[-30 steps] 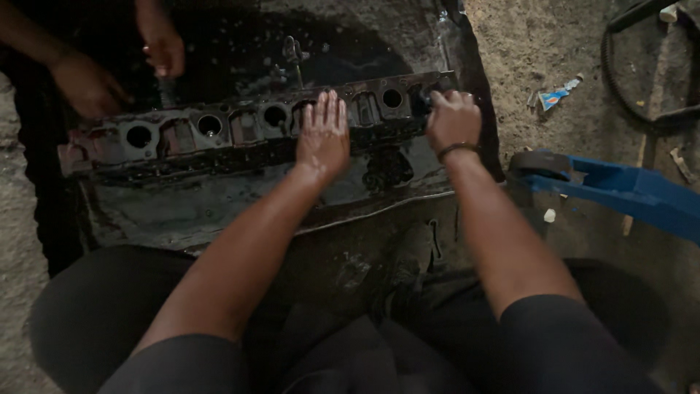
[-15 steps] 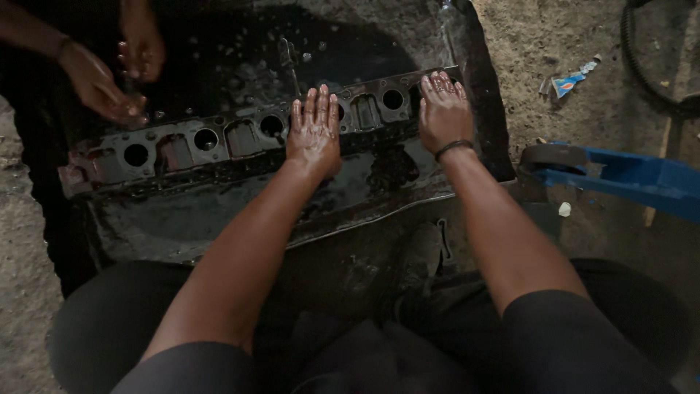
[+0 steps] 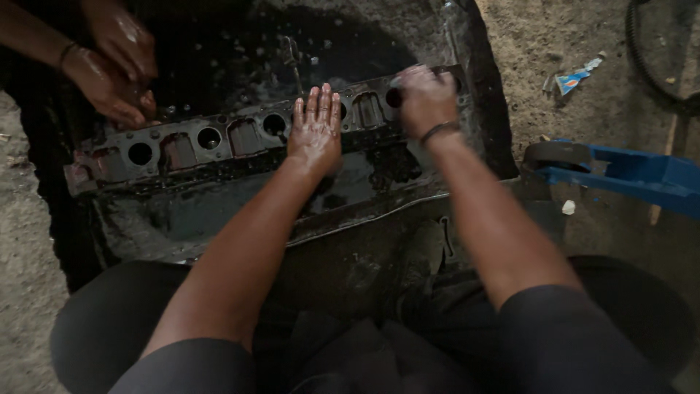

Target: The person scrubs a large, dark metal engine block with their hands in a water-filled basin. They rub the surface and the cylinder openings repeatedly to remove grime. Another person assists by scrubbing a different section of the same engine block.

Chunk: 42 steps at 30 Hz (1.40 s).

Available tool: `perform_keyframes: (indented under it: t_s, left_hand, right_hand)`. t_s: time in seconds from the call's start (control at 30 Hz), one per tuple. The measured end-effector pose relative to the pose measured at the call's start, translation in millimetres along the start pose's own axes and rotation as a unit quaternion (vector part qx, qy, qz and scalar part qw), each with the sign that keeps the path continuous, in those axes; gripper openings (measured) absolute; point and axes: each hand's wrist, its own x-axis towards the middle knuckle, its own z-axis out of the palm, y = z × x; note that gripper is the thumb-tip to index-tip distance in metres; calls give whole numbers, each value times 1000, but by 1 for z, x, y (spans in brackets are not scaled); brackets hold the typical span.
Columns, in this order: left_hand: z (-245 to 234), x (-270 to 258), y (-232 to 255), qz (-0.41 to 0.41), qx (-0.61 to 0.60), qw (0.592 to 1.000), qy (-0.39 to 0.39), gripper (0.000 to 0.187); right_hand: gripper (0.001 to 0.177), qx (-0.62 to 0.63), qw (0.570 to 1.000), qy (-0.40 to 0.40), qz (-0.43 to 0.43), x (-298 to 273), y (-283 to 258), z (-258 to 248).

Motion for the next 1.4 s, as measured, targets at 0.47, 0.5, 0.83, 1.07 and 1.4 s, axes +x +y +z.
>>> perform_keyframes:
  t_s: [0.47, 0.5, 0.83, 1.07, 1.4]
  left_hand:
    - [-12, -10, -4, 12, -5, 1000, -3, 104]
    - [-12, -11, -3, 14, -9, 1000, -1, 103]
    - [8, -1, -8, 11, -10, 1000, -3, 106]
    - [-11, -8, -5, 10, -9, 1000, -15, 110]
    - [-23, -13, 0, 0, 8, 999, -43, 123]
  right_hand:
    - [33, 37, 997, 53, 40, -4, -2, -18]
    - [31, 79, 994, 4, 76, -2, 3, -25]
    - [43, 120, 984, 126, -46, -7, -11, 0]
    - [43, 102, 991, 5, 92, -2, 10, -69]
    - [54, -19, 997, 11, 78, -6, 25, 9]
